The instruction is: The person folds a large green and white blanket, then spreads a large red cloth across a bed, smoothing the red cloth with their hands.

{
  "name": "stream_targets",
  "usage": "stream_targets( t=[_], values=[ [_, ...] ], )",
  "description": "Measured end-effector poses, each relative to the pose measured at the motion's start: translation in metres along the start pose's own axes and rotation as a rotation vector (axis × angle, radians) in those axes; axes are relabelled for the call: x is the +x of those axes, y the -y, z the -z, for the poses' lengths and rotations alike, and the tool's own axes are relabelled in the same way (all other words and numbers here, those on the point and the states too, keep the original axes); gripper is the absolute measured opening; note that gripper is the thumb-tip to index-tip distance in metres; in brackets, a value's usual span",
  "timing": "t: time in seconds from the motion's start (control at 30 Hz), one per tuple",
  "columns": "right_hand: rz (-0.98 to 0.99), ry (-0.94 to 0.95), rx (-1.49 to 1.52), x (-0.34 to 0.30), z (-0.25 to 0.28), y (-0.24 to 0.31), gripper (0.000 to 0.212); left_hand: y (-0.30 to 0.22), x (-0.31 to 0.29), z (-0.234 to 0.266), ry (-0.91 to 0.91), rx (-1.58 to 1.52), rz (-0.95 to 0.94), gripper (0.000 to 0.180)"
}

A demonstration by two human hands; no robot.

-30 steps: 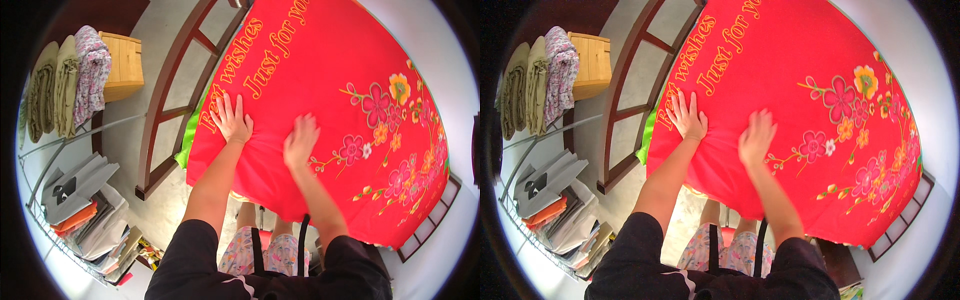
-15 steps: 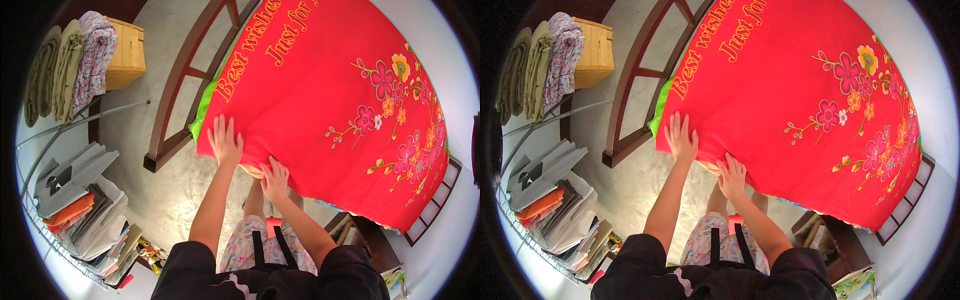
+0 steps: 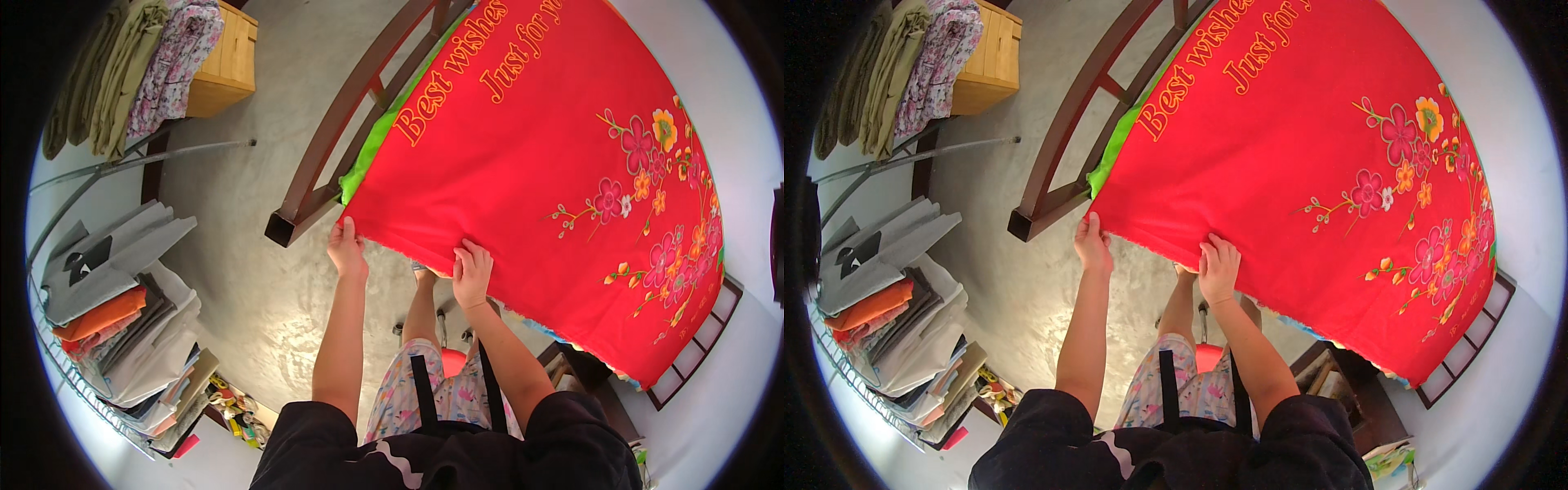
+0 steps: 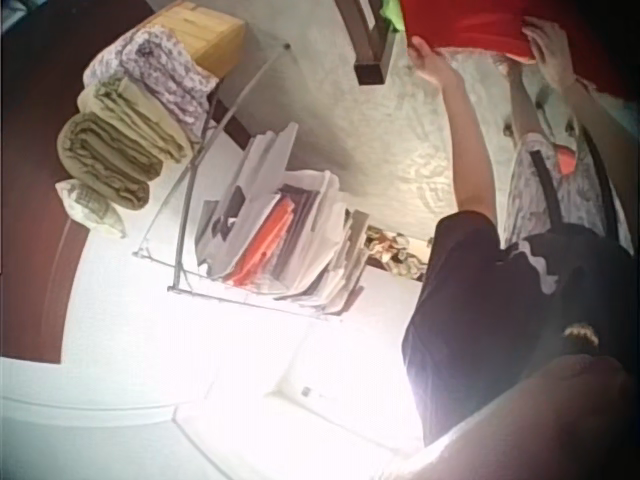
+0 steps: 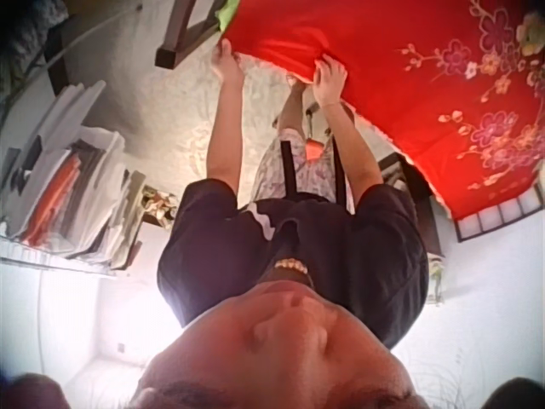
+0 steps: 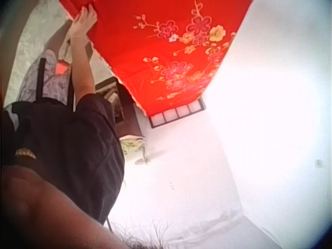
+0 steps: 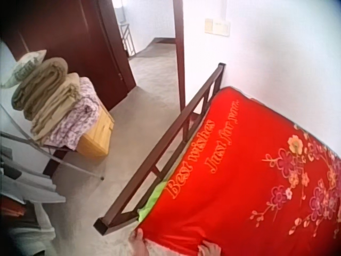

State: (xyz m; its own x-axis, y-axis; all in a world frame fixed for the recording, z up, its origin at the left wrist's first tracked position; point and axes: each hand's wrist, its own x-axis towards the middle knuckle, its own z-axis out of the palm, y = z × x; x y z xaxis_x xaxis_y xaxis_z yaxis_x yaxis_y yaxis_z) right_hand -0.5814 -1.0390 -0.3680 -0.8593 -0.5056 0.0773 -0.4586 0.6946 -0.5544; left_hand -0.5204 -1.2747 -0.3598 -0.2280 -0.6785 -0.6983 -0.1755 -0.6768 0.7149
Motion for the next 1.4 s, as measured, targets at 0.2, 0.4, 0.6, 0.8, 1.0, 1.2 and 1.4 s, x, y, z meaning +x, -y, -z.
stream_targets(
  t=[0.2,0.4,0.6,0.8,1.0,1.2,1.4],
  values=[
    [0.075,0.038,0.151,0.004,0.000,0.022,0.027,-0.007,0.015,0.012,-0.011,-0.187,0.052,0.016],
    [-0.012,0.058,0.213,-0.006,0.009,0.027,0.034,0.006,0.025,0.003,-0.162,-0.284,0.133,0.019],
    [-0.205,-0.155,0.300,-0.046,0.036,-0.025,0.029,0.065,-0.019,-0.030,-0.404,0.625,-0.731,0.018],
    [-0.983,-0.757,0.123,-0.125,0.101,-0.169,0.020,0.143,-0.147,-0.121,0.783,0.867,-0.295,0.010],
    [-1.772,-0.942,-0.621,-0.233,0.172,-0.305,0.051,0.197,-0.229,-0.202,1.415,1.257,-0.523,0.016],
    [-1.662,-1.639,0.732,-0.296,0.204,-0.352,0.038,0.254,-0.265,-0.257,1.578,1.592,-0.735,0.024],
    [-1.594,-1.528,0.961,-0.297,0.235,-0.333,0.033,0.298,-0.274,-0.279,1.349,1.899,0.423,0.055]
  ],
)
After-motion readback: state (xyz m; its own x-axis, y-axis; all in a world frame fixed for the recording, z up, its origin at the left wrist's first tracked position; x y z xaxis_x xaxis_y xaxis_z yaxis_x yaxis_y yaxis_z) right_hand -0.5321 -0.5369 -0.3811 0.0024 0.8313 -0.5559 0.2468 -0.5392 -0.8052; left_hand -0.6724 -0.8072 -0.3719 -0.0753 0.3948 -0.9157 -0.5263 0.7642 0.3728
